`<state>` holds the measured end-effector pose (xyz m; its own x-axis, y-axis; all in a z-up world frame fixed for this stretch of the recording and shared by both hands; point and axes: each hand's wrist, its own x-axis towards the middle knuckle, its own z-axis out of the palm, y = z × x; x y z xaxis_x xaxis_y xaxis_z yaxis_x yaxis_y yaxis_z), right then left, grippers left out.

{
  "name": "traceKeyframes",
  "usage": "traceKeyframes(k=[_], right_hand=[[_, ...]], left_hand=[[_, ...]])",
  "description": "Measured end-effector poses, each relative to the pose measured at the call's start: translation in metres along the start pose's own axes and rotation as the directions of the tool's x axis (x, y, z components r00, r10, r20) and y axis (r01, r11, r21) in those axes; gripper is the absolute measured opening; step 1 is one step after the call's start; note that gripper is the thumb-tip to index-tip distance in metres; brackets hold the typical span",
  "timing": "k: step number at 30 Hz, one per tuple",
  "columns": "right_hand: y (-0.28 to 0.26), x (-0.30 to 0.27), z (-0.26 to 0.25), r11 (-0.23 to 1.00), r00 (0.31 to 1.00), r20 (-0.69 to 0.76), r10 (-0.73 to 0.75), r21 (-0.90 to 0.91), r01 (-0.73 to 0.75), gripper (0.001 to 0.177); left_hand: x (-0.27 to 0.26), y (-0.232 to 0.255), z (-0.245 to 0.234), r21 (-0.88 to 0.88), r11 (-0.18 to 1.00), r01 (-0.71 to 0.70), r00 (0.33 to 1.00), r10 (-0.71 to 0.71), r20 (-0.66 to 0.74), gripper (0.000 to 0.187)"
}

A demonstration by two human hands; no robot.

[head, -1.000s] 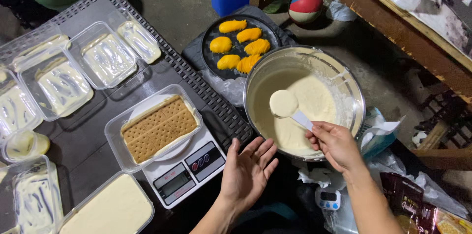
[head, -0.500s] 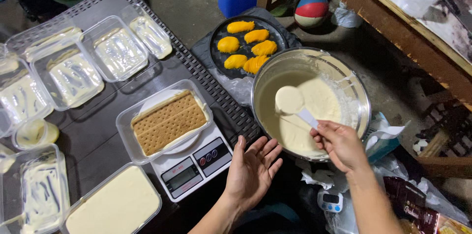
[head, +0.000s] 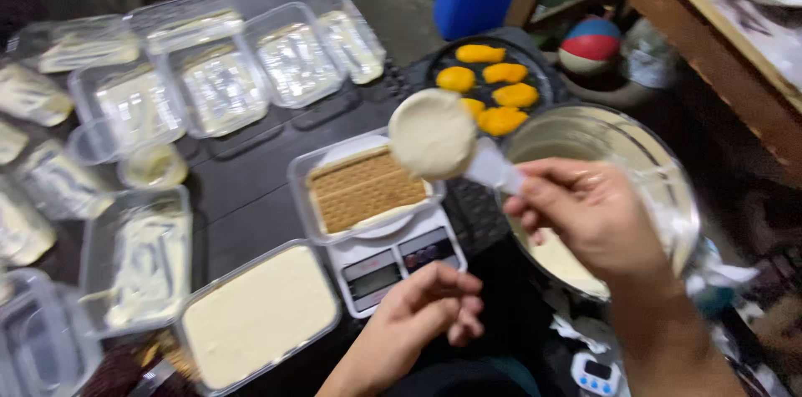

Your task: The person scoops a white creamy mixture into clear plastic containers on a digital scale, then places rectangular biscuits on top and adds more cream. The process is repeated for multiple containers.

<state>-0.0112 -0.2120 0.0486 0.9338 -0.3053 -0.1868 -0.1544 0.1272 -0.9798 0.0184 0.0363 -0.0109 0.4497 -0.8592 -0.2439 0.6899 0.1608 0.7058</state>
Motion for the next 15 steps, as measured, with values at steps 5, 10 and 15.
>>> traceKeyframes(k=[5, 10, 15], right_hand=[[0.013, 0.008, 0.082, 0.882, 0.975, 0.043, -0.218, -0.419, 0.216, 0.022], [0.017, 0.007, 0.117, 0.440, 0.775, 0.245, -0.582, -0.707, 0.554, 0.017], [0.006, -0.001, 0.123, 0.267, 0.702, 0.316, -0.638, -0.765, 0.586, 0.019]], left_hand=[[-0.046, 0.024, -0.023, 0.443, 0.883, -0.154, 0.848, 0.349, -0.399, 0.017], [-0.062, 0.048, -0.033, 0.773, 0.630, 0.075, 0.606, 0.587, -0.537, 0.014], [-0.057, 0.062, -0.038, 0.851, 0.497, 0.171, 0.568, 0.656, -0.497, 0.019]])
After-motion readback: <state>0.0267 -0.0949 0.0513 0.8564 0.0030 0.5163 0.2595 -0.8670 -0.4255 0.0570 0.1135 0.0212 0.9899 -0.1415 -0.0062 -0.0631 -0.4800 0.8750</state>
